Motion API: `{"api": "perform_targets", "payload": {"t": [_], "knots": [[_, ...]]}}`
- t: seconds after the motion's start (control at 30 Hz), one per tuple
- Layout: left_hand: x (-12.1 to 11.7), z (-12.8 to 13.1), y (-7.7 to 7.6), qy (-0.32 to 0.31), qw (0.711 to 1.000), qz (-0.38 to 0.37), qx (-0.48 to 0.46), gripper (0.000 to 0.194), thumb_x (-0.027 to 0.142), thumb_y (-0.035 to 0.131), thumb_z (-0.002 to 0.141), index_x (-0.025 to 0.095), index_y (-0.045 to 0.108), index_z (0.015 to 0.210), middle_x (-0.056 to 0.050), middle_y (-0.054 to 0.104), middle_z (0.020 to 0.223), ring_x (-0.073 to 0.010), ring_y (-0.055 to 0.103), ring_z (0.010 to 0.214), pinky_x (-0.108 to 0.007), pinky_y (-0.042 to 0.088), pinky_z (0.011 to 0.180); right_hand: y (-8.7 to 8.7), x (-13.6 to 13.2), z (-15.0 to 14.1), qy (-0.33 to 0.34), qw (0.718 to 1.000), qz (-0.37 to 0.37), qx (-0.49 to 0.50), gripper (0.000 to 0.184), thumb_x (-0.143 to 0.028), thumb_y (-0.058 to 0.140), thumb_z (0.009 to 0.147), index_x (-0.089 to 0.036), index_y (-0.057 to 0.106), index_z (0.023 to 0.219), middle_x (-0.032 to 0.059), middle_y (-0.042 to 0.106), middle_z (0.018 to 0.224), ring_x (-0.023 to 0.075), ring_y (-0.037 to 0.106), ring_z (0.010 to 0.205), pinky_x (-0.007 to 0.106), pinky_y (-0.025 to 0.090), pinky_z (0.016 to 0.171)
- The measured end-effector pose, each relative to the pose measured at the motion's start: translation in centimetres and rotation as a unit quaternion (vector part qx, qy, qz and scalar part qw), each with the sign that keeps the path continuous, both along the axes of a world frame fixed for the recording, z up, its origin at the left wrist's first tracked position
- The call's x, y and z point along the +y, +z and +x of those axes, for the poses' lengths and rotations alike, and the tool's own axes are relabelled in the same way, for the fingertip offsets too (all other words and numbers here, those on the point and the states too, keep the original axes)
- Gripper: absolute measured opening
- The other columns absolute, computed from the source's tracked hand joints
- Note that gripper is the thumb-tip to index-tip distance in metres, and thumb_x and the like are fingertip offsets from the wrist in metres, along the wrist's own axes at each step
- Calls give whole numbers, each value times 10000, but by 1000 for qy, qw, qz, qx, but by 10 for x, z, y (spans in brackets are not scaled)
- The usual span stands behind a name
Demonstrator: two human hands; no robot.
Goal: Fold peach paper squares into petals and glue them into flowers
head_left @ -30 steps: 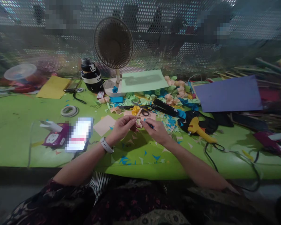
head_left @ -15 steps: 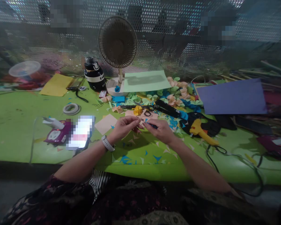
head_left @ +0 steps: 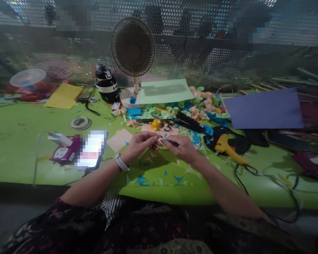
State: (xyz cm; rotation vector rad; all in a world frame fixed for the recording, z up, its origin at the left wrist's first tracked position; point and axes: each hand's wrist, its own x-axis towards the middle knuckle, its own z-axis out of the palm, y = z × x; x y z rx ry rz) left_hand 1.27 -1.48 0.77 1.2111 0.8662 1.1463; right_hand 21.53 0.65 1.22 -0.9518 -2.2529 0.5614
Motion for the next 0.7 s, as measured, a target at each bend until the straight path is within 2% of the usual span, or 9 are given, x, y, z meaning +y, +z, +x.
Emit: {"api": "perform_targets", "payload": {"t": [0.13,0.3,0.6,0.7], "knots": [[-1,1,0,4,1000,3,-4,390,490,788,742,119,695,817,-47,738,694,-116,656,520,-239,549,545,-1,0,0,12,1000,22,-6,353,-370,508,949,-183,580,658,-14,522,603,102,428,561,243,307,563],[-1,1,-1,9,1000,18,-5,354,463,789,753,124,696,786,-29,704,629,-112,646,520,-232,536,541,1,-2,-1,25,999,25,-10,389,-363,505,952,-184,516,607,-29,468,559,91,412,534,234,295,541],[-2,2,-4,10,1000,-5,-21,353,454,799,744,124,731,849,-39,724,656,-116,654,515,-238,544,540,3,-3,-2,46,999,10,11,386,-351,518,933,-178,518,587,-43,419,534,79,366,502,221,291,507],[-1,3,-5,19,999,-4,-33,337,447,816,725,132,738,816,-35,719,630,-113,645,495,-233,542,520,4,-4,-3,50,999,-3,19,374,-344,509,942,-181,553,608,-39,463,528,84,404,501,217,329,511]]}}
